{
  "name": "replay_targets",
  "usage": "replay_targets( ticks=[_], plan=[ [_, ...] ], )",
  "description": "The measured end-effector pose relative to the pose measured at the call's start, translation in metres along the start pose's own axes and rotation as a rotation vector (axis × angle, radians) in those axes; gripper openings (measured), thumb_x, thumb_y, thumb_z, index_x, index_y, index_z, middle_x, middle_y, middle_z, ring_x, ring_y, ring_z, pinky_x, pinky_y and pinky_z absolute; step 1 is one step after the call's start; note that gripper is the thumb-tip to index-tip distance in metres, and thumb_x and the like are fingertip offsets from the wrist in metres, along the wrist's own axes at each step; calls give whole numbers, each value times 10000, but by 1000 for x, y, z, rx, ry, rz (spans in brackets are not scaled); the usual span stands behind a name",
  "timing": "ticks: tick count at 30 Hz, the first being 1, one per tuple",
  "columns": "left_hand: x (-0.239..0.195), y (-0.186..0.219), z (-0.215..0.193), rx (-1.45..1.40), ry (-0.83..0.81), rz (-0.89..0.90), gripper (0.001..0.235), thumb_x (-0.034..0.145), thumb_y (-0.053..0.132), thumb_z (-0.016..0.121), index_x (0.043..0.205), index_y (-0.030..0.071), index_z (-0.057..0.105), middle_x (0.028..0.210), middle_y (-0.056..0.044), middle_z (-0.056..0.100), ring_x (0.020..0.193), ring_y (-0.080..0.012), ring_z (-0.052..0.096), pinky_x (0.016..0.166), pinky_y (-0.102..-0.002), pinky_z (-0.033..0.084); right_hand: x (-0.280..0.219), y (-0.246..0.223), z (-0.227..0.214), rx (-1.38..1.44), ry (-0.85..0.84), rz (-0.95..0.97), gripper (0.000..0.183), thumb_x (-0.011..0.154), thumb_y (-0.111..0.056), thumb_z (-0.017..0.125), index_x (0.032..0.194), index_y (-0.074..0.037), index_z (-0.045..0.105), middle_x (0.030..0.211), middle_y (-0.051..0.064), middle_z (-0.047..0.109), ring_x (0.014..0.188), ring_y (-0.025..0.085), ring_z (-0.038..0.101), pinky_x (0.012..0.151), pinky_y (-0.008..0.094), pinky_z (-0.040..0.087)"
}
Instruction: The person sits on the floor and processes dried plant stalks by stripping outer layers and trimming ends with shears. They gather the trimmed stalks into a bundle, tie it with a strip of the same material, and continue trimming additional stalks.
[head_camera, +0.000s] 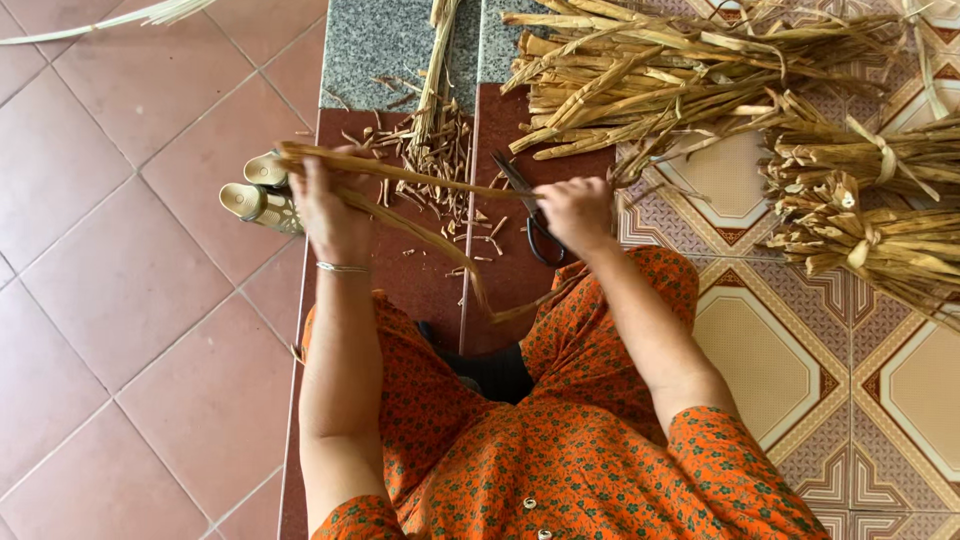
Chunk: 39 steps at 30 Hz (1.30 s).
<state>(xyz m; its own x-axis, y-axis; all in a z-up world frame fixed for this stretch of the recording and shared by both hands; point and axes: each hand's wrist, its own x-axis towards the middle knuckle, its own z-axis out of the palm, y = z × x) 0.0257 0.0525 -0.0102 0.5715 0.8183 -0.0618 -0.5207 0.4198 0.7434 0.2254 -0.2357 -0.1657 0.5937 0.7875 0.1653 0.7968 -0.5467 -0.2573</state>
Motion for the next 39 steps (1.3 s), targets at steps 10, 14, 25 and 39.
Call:
replay_targets(
  ticks=[10,14,25,39],
  plan=[
    [34,50,-104,98,298,407,272,1119,265,552,1297,61,523,887,-46,606,740,-149,558,667,-320,507,-48,77,17,-120,107,275,168,927,-252,785,1025,-165,679,1069,65,687,1040,282,631,916,431,491],
    [30,61,-113,171,338,485,342,1072,228,574,1387,102,528,1068,-7,672,858,-121,625,748,-289,566,-42,37,29,104,-213,228,301,861,-297,809,1023,-114,634,1028,127,672,985,324,649,850,468,530],
    [-2,26,-53,381,30,41,175,1014,223,646,1112,112,740,925,14,699,719,-67,596,627,-230,536,-13,28,33,334,-284,360,671,651,-265,851,1212,-80,534,919,220,695,863,388,675,796,487,551],
    [-7,-37,-39,505,-172,-6,245,1027,295,640,1103,72,703,827,62,663,695,-17,571,574,-199,483,-36,-130,-37,1237,-111,-48,671,1012,-478,642,1487,-38,468,952,-23,608,793,31,589,663,184,526]
  ],
)
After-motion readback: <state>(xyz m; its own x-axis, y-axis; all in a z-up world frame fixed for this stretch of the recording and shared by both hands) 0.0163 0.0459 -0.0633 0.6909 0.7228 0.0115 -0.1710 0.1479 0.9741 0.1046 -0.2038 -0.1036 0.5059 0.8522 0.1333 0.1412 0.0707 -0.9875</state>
